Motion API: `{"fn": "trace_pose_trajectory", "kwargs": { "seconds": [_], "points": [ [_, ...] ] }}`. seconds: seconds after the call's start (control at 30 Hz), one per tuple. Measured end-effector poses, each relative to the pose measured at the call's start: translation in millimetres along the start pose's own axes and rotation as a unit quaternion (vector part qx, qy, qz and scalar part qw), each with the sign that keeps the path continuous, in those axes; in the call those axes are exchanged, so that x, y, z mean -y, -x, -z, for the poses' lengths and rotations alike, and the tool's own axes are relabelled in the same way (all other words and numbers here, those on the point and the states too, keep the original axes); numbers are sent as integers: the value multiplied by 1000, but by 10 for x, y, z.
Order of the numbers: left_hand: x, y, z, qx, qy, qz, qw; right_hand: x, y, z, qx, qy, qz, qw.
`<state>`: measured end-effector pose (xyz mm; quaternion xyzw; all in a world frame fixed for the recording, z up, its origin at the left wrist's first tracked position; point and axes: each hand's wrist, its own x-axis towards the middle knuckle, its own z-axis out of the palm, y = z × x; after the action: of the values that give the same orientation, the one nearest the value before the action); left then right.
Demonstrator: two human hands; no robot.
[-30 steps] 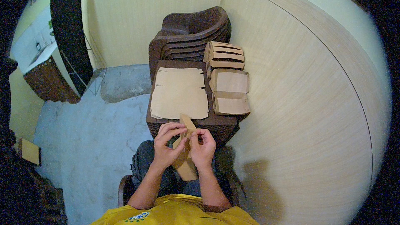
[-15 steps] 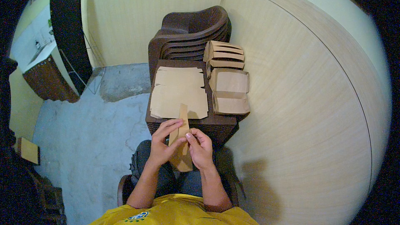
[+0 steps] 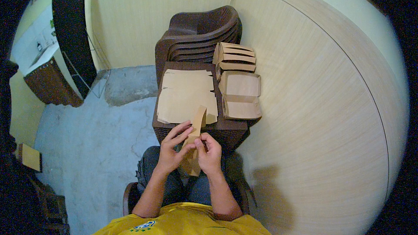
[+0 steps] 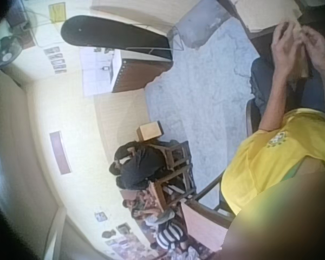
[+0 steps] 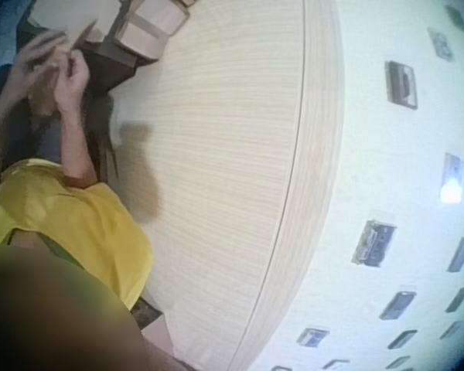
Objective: The person folds flat cardboard pieces into small boxes by hand. They pick up each piece, fold the flaps, and place the finished boxes into a stack on the table.
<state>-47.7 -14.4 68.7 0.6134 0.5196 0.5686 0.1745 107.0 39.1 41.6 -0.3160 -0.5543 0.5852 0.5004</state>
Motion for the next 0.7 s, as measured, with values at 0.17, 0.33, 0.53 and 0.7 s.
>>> {"fn": "trace_pose_trajectory", "kwargs": {
  "seconds": [0.17, 0.33, 0.53, 0.7],
  "points": [
    [-49, 47, -92, 78, 18, 49, 996, 25, -62, -30, -119, 16, 32, 992],
    [-42, 135, -283, 116, 53, 68, 990, 47, -48, 8, -144, 43, 26, 988],
    [163, 152, -605, -26, 56, 116, 991, 438, -105, 229, -17, 246, 149, 958],
    [507, -94, -828, -166, 194, 144, 956, 875, -10, 579, 39, 403, 118, 907]
  ]
}}
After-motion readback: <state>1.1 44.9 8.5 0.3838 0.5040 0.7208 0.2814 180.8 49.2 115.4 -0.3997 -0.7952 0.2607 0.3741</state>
